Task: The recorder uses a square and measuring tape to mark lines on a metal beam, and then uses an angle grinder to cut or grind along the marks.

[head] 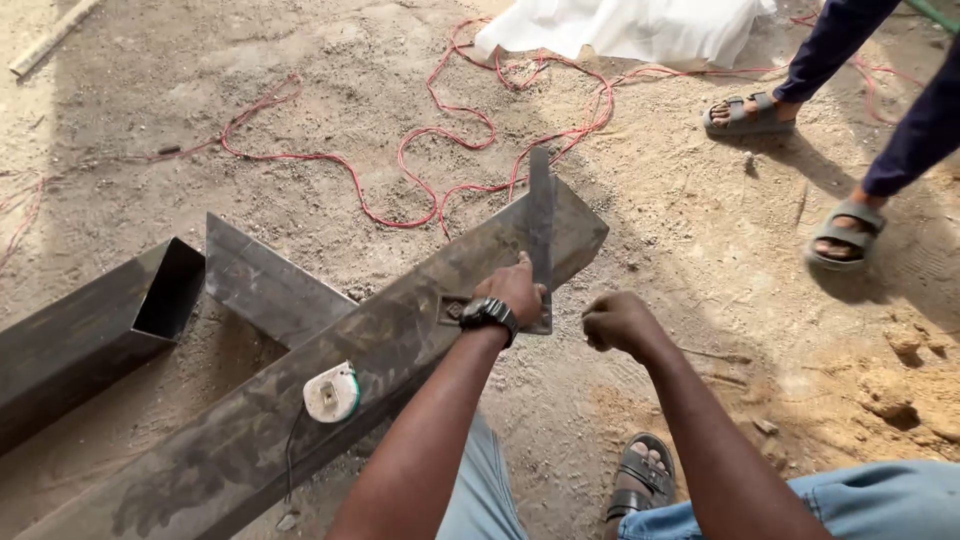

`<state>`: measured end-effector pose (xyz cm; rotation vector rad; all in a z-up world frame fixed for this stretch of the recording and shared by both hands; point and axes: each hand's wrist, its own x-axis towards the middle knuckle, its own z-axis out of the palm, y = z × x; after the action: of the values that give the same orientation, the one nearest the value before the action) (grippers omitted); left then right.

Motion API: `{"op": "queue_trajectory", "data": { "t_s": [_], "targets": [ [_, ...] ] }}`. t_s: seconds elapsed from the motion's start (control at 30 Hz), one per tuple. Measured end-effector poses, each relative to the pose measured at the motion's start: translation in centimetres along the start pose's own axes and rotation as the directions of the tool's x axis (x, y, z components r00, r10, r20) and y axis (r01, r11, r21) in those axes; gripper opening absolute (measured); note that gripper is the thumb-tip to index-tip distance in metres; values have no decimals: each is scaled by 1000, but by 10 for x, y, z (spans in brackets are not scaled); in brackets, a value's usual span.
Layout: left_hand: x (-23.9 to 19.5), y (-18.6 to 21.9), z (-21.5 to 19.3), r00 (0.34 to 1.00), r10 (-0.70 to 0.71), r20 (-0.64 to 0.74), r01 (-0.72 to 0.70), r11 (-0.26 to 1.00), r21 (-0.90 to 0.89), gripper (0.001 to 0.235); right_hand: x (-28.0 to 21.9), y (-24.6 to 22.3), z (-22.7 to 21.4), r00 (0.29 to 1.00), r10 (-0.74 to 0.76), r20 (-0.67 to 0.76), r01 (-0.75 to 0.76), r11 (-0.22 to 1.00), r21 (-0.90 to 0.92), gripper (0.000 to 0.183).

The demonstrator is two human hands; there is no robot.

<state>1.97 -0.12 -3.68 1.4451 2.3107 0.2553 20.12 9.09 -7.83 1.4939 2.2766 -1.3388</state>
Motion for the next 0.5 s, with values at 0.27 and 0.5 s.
{"op": "queue_trajectory", "data": {
  "t_s": [0.27, 0.5],
  "targets": [
    [-44, 50, 26, 997, -77, 33, 84, 910, -406, 67, -26, 35, 1, 957, -224, -184, 271, 470, 840, 35],
    [-93, 73, 31, 726, 387, -569, -605, 753, -261, 39, 14, 141, -8, 896, -34, -443, 443, 145, 885, 30]
  ]
}}
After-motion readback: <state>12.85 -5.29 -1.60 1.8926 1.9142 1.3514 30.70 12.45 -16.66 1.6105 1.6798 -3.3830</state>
